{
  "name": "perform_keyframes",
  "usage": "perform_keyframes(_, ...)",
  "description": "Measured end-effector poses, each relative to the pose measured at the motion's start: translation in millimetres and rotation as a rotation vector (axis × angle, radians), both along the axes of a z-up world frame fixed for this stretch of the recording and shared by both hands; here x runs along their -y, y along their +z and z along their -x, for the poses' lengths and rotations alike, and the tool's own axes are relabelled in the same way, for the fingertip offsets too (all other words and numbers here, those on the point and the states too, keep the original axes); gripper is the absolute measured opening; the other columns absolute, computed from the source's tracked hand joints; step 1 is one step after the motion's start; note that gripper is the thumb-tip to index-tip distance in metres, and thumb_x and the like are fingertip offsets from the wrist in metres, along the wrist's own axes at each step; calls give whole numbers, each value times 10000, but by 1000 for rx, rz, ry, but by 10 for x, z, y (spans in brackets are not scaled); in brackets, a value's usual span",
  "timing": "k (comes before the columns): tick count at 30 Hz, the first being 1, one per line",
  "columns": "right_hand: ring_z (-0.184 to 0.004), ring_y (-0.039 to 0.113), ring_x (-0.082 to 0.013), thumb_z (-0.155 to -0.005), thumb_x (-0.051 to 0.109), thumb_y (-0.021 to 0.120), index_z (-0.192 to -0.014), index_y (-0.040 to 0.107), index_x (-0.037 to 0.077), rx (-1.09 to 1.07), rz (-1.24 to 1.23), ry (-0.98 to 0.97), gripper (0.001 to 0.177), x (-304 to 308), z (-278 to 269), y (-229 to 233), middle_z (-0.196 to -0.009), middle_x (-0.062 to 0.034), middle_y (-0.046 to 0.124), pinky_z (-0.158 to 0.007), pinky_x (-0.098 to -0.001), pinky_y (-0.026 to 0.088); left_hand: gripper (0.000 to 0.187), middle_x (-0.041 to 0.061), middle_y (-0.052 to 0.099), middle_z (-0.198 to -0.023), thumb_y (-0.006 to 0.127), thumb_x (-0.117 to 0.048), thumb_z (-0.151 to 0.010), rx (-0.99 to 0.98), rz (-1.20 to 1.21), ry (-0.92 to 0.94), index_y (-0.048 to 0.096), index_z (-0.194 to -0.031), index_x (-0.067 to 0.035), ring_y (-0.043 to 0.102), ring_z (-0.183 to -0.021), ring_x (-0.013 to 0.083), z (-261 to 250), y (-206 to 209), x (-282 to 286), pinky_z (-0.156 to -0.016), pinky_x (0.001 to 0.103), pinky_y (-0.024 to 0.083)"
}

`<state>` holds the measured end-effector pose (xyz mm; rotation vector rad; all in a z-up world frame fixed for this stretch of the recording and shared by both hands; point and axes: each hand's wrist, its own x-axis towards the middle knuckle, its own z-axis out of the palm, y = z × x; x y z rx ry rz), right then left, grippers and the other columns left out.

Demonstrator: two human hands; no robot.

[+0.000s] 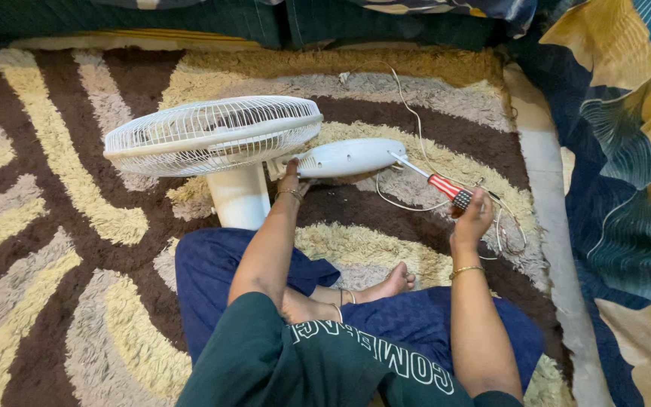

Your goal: The person sits on the floor and uses a screwdriver to remove screws from the neck of a white pedestal fan. They then wrap a white cord around the fan neck and adjust the fan head.

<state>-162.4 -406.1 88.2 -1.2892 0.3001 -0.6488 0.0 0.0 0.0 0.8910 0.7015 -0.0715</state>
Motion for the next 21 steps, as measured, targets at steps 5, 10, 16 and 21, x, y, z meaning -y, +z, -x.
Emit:
perform_keyframes(5, -606, 658, -166, -1002, 668, 577, -1158, 623, 11, 149, 17, 39, 677, 94, -15, 44, -855, -83, 687, -543, -259, 484, 601, 58, 760, -897, 549, -644, -928, -112, -157, -232, 640, -1217, -125, 705, -643, 192, -1, 74, -47, -427, 289, 459)
perform_keyframes(10, -720, 700, -191, -966, 683, 624, -1185, 610, 7, 255, 88, 41, 711, 129, 47, 119, -936, -87, 701, -606, -254, 498, 657, 54, 639, -759, 525, -700, -965, -40, -149, -313, 649, -1139, -79, 537, -509, 159, -132, 267, -179, -343, 278, 347)
perform_keyframes(16, -857, 746, -236, -942, 695, 649, -1226, 573, 24, 324, 52, 37, 732, 75, 120, 261, -1049, -93, 706, -678, -264, 523, 596, 112, 757, -894, 507, -597, -986, -132, -68, -282, 646, -1194, -56, 758, -706, 256, -81, 447, -543, -541, 404, 613)
perform_keyframes(21, -866, 750, -251, -943, 694, 649, -1230, 564, 37, 335, -19, 107, 722, -66, 171, 293, -1070, -79, 697, -677, -278, 545, 538, 91, 789, -952, 507, -555, -1023, 2, -179, -443, 712, -1209, -93, 826, -772, 249, -81, 656, -803, -606, 420, 634)
